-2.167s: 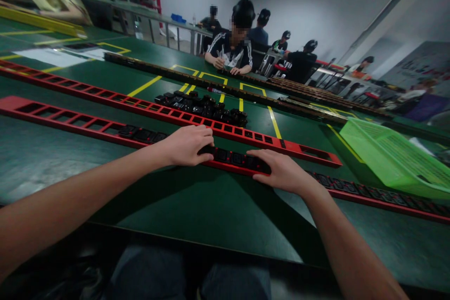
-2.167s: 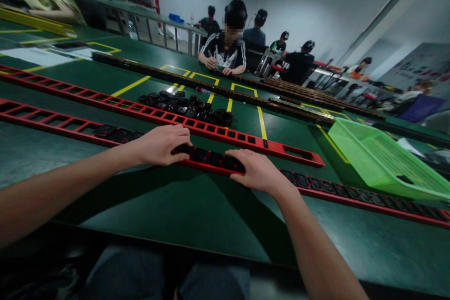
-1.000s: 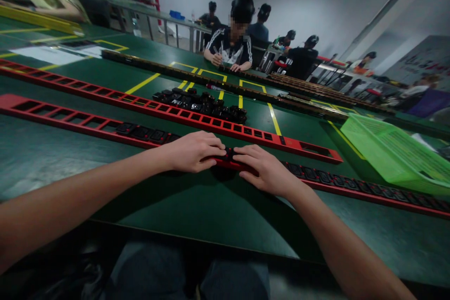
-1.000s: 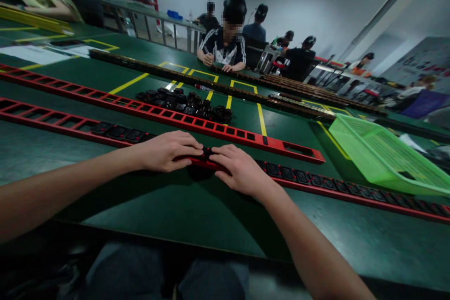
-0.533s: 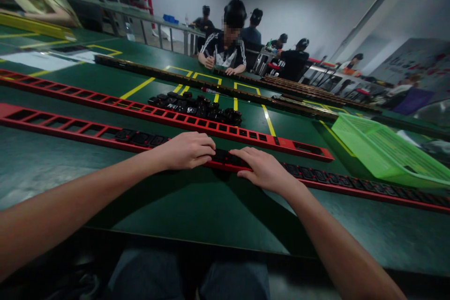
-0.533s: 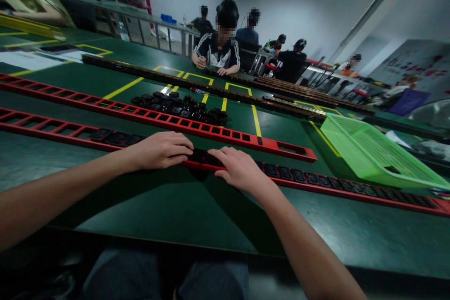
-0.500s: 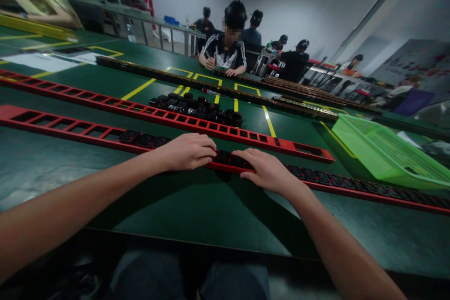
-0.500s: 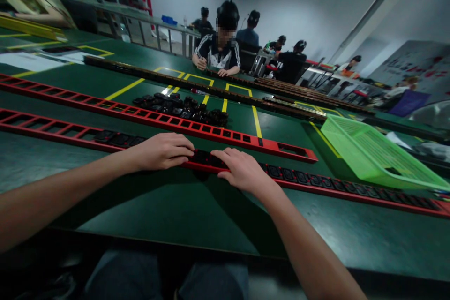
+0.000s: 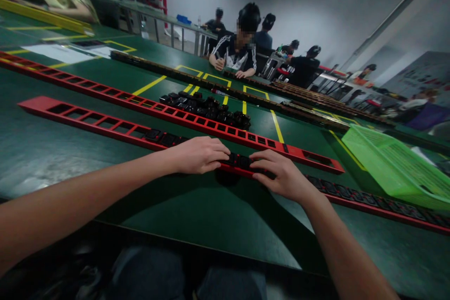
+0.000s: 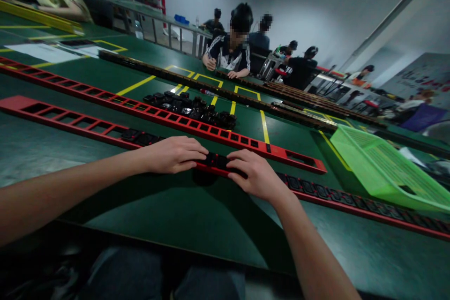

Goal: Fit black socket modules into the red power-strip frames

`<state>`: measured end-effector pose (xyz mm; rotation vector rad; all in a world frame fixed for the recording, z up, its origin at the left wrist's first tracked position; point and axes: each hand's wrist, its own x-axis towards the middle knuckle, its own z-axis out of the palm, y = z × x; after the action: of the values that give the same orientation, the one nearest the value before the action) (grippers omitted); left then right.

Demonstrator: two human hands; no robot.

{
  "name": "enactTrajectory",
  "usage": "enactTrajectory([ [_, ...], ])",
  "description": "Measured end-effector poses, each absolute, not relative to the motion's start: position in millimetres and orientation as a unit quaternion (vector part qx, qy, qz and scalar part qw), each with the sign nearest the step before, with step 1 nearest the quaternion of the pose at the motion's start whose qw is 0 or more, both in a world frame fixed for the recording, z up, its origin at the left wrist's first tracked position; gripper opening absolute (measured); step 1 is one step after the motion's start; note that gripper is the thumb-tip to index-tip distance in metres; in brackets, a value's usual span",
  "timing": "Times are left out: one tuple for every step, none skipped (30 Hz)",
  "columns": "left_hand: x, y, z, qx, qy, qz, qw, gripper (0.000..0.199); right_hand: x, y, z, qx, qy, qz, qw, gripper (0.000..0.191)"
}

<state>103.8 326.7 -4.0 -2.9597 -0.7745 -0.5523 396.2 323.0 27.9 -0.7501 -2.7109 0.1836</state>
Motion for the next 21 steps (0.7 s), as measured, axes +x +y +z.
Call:
enactTrajectory([
  [104, 327, -4, -0.952, -0.251, -0.176, 0.014, 0.030, 396, 323, 27, -0.260, -0.950, 0.068, 0.162, 0.017],
  [104, 327, -4, -0.952, -0.251, -0.175, 0.014, 0.030, 396, 323, 27, -0.259, -0.949, 0.072, 0.163, 0.016],
  [104, 327, -4, -0.952, -0.250, -0.175, 0.017, 0.030, 396, 323, 26, -0.259, -0.949, 0.076, 0.166, 0.016],
  [104, 327, -4, -0.952, -0.249, -0.176, 0.020, 0.029, 396, 323, 26, -0.260, -0.948, 0.079, 0.168, 0.016],
  [103, 327, -3, -0.952, -0.250, -0.178, 0.024, 0.029, 396, 323, 26, -0.262, -0.947, 0.080, 0.169, 0.016],
  [102, 328, -3, -0.949, -0.255, -0.181, 0.028, 0.028, 396, 323, 26, -0.264, -0.947, 0.079, 0.168, 0.016],
  [102, 328, -2, -0.946, -0.264, -0.184, 0.031, 0.028, 395, 323, 26, -0.265, -0.947, 0.078, 0.164, 0.016],
  [101, 329, -1, -0.942, -0.276, -0.187, 0.032, 0.027, 395, 323, 26, -0.267, -0.947, 0.077, 0.160, 0.016],
  [100, 329, -1, -0.938, -0.289, -0.189, 0.031, 0.026, 395, 322, 26, -0.269, -0.947, 0.077, 0.156, 0.016],
  [99, 330, 0, -0.935, -0.301, -0.188, 0.027, 0.025, 394, 322, 26, -0.272, -0.947, 0.077, 0.153, 0.016],
  [98, 331, 0, -0.933, -0.309, -0.185, 0.022, 0.024, 394, 322, 26, -0.274, -0.947, 0.078, 0.150, 0.016],
  [97, 332, 0, -0.932, -0.314, -0.180, 0.014, 0.023, 393, 321, 26, -0.276, -0.946, 0.079, 0.149, 0.015],
  [97, 333, 0, -0.932, -0.318, -0.174, 0.007, 0.022, 393, 321, 26, -0.276, -0.946, 0.079, 0.149, 0.015],
  [96, 334, 0, -0.932, -0.321, -0.169, -0.001, 0.022, 392, 321, 26, -0.276, -0.946, 0.078, 0.150, 0.015],
  [96, 335, 0, -0.932, -0.323, -0.165, -0.007, 0.022, 392, 321, 25, -0.276, -0.946, 0.075, 0.151, 0.016],
  [96, 335, 0, -0.931, -0.325, -0.164, -0.014, 0.022, 391, 321, 24, -0.279, -0.946, 0.072, 0.151, 0.017],
  [96, 336, 0, -0.931, -0.327, -0.163, -0.022, 0.023, 390, 321, 23, -0.287, -0.944, 0.069, 0.150, 0.021],
  [96, 336, 0, -0.930, -0.328, -0.162, -0.029, 0.023, 389, 321, 22, -0.298, -0.941, 0.066, 0.144, 0.027],
  [96, 336, 0, -0.930, -0.329, -0.161, -0.034, 0.023, 388, 322, 20, -0.311, -0.938, 0.065, 0.135, 0.035],
  [96, 336, 1, -0.930, -0.329, -0.159, -0.036, 0.024, 387, 322, 18, -0.326, -0.935, 0.065, 0.122, 0.043],
  [95, 336, 1, -0.931, -0.329, -0.157, -0.034, 0.024, 387, 323, 16, -0.338, -0.933, 0.066, 0.107, 0.049],
])
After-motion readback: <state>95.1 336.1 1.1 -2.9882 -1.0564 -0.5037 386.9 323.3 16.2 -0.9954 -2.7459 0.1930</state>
